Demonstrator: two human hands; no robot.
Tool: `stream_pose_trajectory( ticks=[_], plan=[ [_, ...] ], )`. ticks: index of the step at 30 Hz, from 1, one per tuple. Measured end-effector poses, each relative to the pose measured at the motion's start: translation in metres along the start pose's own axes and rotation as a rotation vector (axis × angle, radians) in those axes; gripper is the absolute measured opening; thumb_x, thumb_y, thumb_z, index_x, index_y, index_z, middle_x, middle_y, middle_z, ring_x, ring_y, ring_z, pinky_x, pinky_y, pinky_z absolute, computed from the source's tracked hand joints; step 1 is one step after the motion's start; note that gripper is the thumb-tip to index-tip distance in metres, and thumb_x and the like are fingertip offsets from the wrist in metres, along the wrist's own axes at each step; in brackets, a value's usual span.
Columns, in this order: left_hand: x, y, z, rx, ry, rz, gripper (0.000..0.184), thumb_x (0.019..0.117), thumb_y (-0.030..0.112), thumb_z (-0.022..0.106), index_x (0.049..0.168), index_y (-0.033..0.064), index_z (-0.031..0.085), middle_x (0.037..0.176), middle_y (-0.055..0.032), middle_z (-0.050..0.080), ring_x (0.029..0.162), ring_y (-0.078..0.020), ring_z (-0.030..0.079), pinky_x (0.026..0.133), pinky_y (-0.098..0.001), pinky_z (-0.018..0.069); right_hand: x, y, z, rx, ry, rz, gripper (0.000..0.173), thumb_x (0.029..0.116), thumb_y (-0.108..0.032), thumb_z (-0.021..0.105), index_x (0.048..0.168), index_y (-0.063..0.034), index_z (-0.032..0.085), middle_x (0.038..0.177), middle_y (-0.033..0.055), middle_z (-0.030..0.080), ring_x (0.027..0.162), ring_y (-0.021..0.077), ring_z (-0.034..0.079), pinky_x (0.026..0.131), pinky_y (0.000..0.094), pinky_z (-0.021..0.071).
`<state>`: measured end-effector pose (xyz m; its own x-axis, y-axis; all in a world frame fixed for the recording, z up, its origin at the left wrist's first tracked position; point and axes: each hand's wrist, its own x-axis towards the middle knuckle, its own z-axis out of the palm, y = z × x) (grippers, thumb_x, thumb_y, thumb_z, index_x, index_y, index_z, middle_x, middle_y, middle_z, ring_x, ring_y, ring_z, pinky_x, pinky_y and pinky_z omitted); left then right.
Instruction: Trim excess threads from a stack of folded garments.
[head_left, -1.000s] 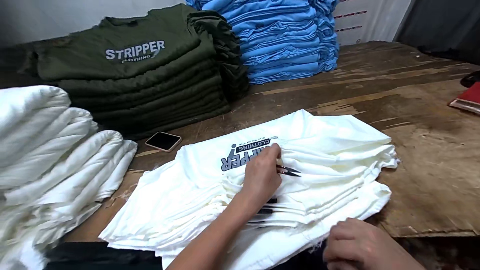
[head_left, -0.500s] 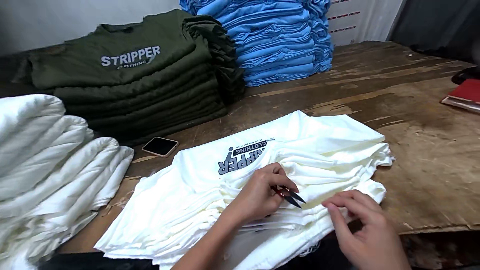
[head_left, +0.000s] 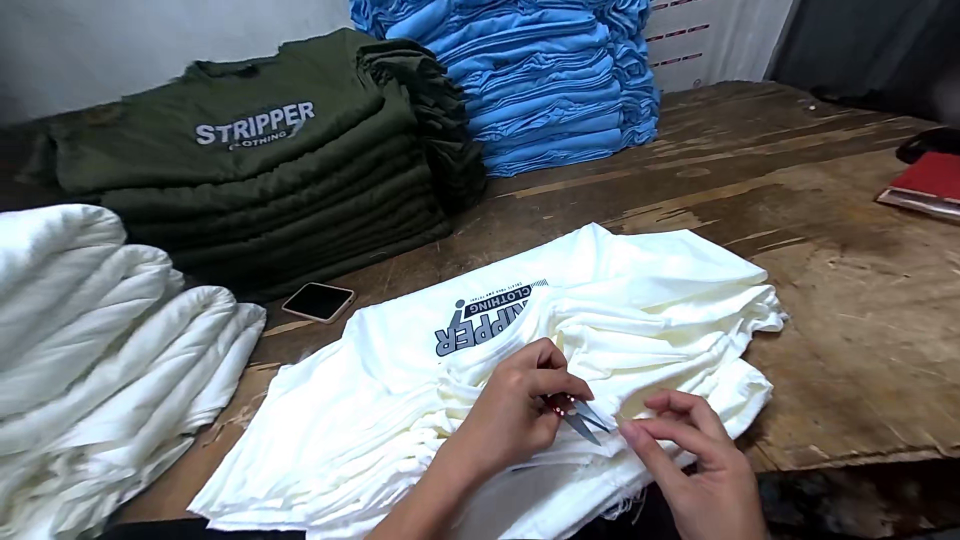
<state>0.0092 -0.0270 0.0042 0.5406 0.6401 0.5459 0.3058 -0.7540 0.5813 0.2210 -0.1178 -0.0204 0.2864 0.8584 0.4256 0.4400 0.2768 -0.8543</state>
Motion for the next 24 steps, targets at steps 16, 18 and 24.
stream_pose_trajectory(
  ticks=[16,18,24],
  plan=[
    [-0.001,-0.002,0.006,0.055,0.093,-0.034,0.028,0.0831,0.004,0.063,0.098,0.0201,0.081,0.089,0.0035,0.064,0.076,0.0008,0.062,0.066,-0.0153,0.0548,-0.007,0.001,0.002,-0.03,0.031,-0.011,0.013,0.0875,-0.035,0.077,0.085,-0.0234,0.082,0.109,-0.0013,0.066,0.11,0.0135,0.056,0.096,0.0387,0.0426],
    [-0.001,0.0,0.006,0.121,0.116,-0.033,0.028,0.0811,0.007,0.066,0.1,0.0215,0.081,0.091,0.0042,0.064,0.078,-0.0005,0.062,0.068,-0.018,0.0566,-0.011,0.002,-0.003,0.048,0.044,-0.011,0.009,0.0871,-0.029,0.079,0.086,-0.0204,0.082,0.107,-0.0006,0.064,0.108,0.0096,0.055,0.091,0.0252,0.0466],
    [-0.004,0.039,0.003,0.465,0.164,0.259,0.021,0.0978,0.016,0.061,0.113,0.0212,0.074,0.097,-0.0022,0.068,0.088,-0.0161,0.063,0.08,-0.0363,0.0485,-0.017,-0.001,-0.006,0.09,0.055,-0.024,0.006,0.0865,-0.026,0.081,0.086,-0.0206,0.083,0.107,-0.0006,0.063,0.111,0.0089,0.054,0.093,0.023,0.0459]
  ],
)
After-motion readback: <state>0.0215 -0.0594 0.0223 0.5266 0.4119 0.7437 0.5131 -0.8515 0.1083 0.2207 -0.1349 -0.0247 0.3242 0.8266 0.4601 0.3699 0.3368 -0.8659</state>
